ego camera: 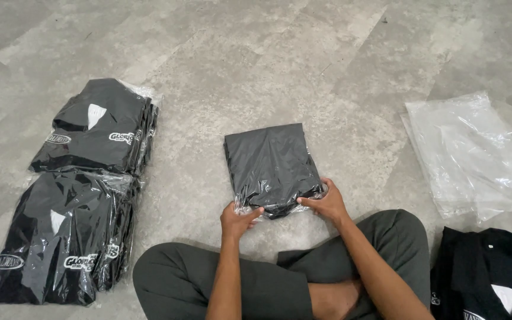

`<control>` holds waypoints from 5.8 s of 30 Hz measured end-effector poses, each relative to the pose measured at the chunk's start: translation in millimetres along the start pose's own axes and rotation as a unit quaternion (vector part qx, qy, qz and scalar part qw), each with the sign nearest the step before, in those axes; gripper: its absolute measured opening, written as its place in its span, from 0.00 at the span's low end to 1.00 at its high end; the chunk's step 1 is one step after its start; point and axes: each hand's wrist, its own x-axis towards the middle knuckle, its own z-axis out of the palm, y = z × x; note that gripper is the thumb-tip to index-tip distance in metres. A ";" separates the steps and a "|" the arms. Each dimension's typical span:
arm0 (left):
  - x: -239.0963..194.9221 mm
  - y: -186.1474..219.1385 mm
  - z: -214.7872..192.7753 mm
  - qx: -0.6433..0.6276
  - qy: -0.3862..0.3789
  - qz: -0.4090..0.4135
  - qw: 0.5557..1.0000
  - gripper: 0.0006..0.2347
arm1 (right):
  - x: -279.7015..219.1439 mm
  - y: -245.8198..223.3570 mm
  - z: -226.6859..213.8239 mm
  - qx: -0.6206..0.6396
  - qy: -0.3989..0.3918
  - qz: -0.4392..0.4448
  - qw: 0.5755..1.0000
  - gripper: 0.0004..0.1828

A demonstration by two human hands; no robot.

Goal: The person sits on the floor and folds black polo shirts. They place each folded shirt into a clear plastic bag, smooth the packaging, and stack the wrapped items on the floor.

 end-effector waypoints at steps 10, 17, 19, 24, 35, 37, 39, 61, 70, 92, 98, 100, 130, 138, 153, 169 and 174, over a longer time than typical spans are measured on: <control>-3.4 7.7 14.7 0.052 0.057 -0.002 0.997 0.26 | 5.6 -2.0 9.3 -0.097 0.044 0.044 0.993 0.52; 3.5 -18.9 -6.7 0.079 0.028 -0.010 0.996 0.48 | 0.7 4.1 -14.3 0.028 -0.007 0.013 0.999 0.53; -3.4 -14.6 -13.1 0.136 0.005 -0.017 0.990 0.53 | 3.8 8.3 -19.8 0.009 -0.010 -0.009 1.000 0.53; -24.3 -3.5 -4.2 0.338 0.046 0.210 0.916 0.57 | 14.2 13.8 -28.4 0.032 -0.011 -0.037 0.999 0.55; 27.3 -30.7 -1.0 0.743 0.062 0.470 0.473 0.20 | 80.4 5.8 -63.7 -0.577 -0.085 -0.393 0.711 0.40; 36.4 -31.4 -5.2 0.749 0.043 0.484 0.450 0.18 | 92.1 4.7 -66.9 -0.609 -0.090 -0.457 0.641 0.36; 40.6 -33.3 -9.5 0.739 0.012 0.503 0.449 0.17 | 96.0 -0.5 -69.6 -0.576 -0.108 -0.592 0.553 0.36; -32.8 173.5 -44.0 0.340 -0.338 0.175 0.860 0.09 | 33.5 -70.8 -96.3 -0.161 -0.333 -0.181 0.911 0.11; 86.7 182.9 -18.4 0.228 -0.259 0.029 0.938 0.07 | 104.8 -53.2 -55.3 0.076 -0.210 0.002 0.975 0.11; 143.2 82.9 32.9 0.097 0.260 0.161 0.947 0.18 | 62.2 -53.6 -26.4 -0.263 0.046 -0.212 0.940 0.31; 24.5 15.7 61.6 0.280 0.141 0.296 0.902 0.23 | 18.3 -5.4 2.3 -0.435 -0.026 -0.336 0.835 0.37; 11.8 -8.6 67.7 0.391 0.095 0.301 0.864 0.25 | 9.4 -0.6 8.9 -0.473 -0.012 -0.364 0.802 0.38; 44.5 -53.4 81.9 0.607 0.224 0.428 0.631 0.34 | 22.8 17.3 23.6 -0.567 -0.034 -0.362 0.739 0.42; 35.5 -35.6 80.2 0.572 0.068 0.332 0.747 0.32 | 23.4 15.5 23.6 -0.568 -0.056 -0.341 0.747 0.42; 38.9 -26.0 54.0 0.185 0.140 0.089 0.968 0.29 | 17.5 -32.6 -9.4 -0.149 0.067 0.052 0.985 0.33; 38.3 54.0 -126.1 0.257 0.127 0.139 0.948 0.21 | -33.0 -67.4 114.1 0.209 -0.121 0.117 0.963 0.20; 27.0 84.1 -252.2 0.302 0.207 0.211 0.906 0.21 | -80.9 -121.5 214.9 0.249 -0.209 0.125 0.937 0.20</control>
